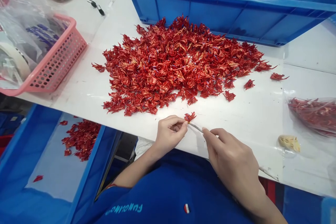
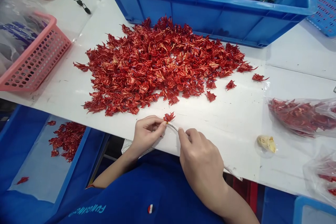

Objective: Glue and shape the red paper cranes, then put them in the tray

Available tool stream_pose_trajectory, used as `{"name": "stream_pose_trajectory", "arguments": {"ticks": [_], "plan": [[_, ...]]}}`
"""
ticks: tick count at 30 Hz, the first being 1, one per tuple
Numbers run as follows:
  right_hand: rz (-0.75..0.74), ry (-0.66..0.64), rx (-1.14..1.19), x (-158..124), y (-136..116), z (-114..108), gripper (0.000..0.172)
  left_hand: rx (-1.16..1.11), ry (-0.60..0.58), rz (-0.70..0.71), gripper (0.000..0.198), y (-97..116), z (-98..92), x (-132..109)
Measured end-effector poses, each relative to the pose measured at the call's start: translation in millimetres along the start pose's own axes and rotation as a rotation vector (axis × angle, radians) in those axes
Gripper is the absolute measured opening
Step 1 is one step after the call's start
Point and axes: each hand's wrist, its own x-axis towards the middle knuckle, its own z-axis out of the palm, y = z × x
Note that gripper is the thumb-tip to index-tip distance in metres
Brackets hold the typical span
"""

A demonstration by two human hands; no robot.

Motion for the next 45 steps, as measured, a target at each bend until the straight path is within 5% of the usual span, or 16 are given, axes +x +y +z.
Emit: {"name": "stream_pose_trajectory", "arguments": {"ticks": [8, 16, 21, 24, 28, 37, 42, 45], "plan": [[0.205, 0.095, 0.242, -12, 26, -4, 0.016, -0.217, -0.012, -0.222, 0.027, 2, -4.9, 1], [0.475, 0.231, 0.044, -41, 68, 40, 0.016, -0.382, -0.076, -0.256, 0.036, 3, -10.5, 3], [0.452, 0.407, 0.265, -27, 43, 38, 0.007, -0.409, -0.121, -0.247, 0.038, 5, -10.8, 2], [0.332, 0.340, 0.653, -6, 14, 30, 0.008, -0.402, -0.158, -0.226, 0.039, 7, -11.6, 1], [0.308, 0.285, 0.876, 14, -12, 29, 0.006, -0.364, -0.202, -0.176, 0.038, 6, -13.7, -2], [0.425, 0.196, 1.105, 15, -13, 42, 0.003, -0.351, -0.139, -0.028, 0.036, 3, -11.1, -2], [0.317, 0.305, 1.049, 10, -16, 47, 0.015, -0.373, -0.146, -0.077, 0.035, 0, -11.0, -2], [0.216, 0.357, 0.978, 8, -18, 52, 0.024, -0.356, -0.123, 0.043, 0.032, -4, -11.5, -3]]}}
